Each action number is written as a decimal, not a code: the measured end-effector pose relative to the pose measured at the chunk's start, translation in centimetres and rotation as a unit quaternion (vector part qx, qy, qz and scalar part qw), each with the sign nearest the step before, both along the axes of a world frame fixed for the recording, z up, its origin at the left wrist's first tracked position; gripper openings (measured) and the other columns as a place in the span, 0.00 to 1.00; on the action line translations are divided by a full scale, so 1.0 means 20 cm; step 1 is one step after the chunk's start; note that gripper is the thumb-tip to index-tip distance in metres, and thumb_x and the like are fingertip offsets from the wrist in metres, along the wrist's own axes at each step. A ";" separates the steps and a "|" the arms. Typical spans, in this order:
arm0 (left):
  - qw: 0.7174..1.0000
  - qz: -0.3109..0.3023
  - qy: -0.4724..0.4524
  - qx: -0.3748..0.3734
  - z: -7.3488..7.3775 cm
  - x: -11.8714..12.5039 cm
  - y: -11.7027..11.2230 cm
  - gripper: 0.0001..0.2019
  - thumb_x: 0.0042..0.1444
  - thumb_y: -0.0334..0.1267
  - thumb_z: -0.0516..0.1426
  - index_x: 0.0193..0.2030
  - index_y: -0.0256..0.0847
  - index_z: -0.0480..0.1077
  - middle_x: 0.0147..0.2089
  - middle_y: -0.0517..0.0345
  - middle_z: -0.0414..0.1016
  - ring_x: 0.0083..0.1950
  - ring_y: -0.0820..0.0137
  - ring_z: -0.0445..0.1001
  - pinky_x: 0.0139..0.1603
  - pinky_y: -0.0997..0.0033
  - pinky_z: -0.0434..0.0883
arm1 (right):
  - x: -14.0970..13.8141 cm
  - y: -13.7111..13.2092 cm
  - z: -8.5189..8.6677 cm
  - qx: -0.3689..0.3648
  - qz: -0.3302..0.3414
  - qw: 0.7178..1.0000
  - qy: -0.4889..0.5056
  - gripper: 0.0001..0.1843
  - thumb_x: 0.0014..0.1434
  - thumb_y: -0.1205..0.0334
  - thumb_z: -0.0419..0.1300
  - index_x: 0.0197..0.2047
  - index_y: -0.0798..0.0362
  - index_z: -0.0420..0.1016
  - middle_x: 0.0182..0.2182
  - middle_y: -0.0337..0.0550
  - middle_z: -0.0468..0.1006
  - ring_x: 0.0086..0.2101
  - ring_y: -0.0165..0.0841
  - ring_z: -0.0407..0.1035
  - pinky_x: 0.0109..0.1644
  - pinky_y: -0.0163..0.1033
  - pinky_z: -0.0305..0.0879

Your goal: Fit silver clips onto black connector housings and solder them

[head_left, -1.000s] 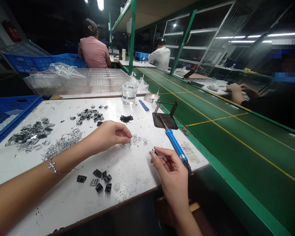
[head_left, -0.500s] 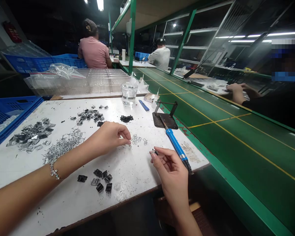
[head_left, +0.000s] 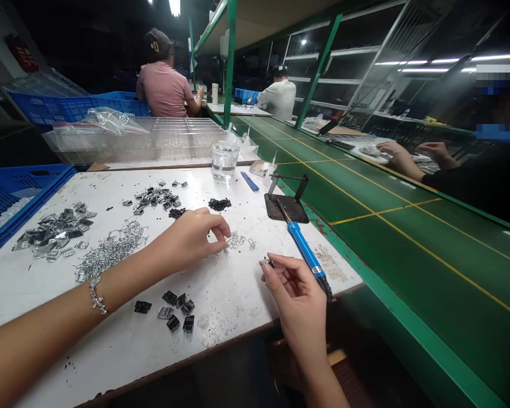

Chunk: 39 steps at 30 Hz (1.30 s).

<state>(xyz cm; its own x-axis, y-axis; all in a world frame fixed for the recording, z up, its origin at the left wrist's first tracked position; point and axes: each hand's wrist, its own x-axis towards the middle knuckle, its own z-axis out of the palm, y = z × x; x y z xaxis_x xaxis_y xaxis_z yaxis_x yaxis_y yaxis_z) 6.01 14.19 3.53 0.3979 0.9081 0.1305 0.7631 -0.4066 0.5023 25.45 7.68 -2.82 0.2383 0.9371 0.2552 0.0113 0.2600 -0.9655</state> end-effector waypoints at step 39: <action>0.997 0.074 0.005 0.002 -0.06 -0.08 0.07 0.07 0.54 0.41 0.58 0.34 0.43 0.76 0.36 0.55 0.79 0.37 0.65 0.73 0.37 0.65 0.68 | -0.02 -0.02 0.03 -0.015 -0.015 1.000 0.015 0.09 0.51 0.60 0.67 0.37 0.51 0.77 0.26 0.37 0.73 0.29 0.29 0.68 0.38 0.35 0.68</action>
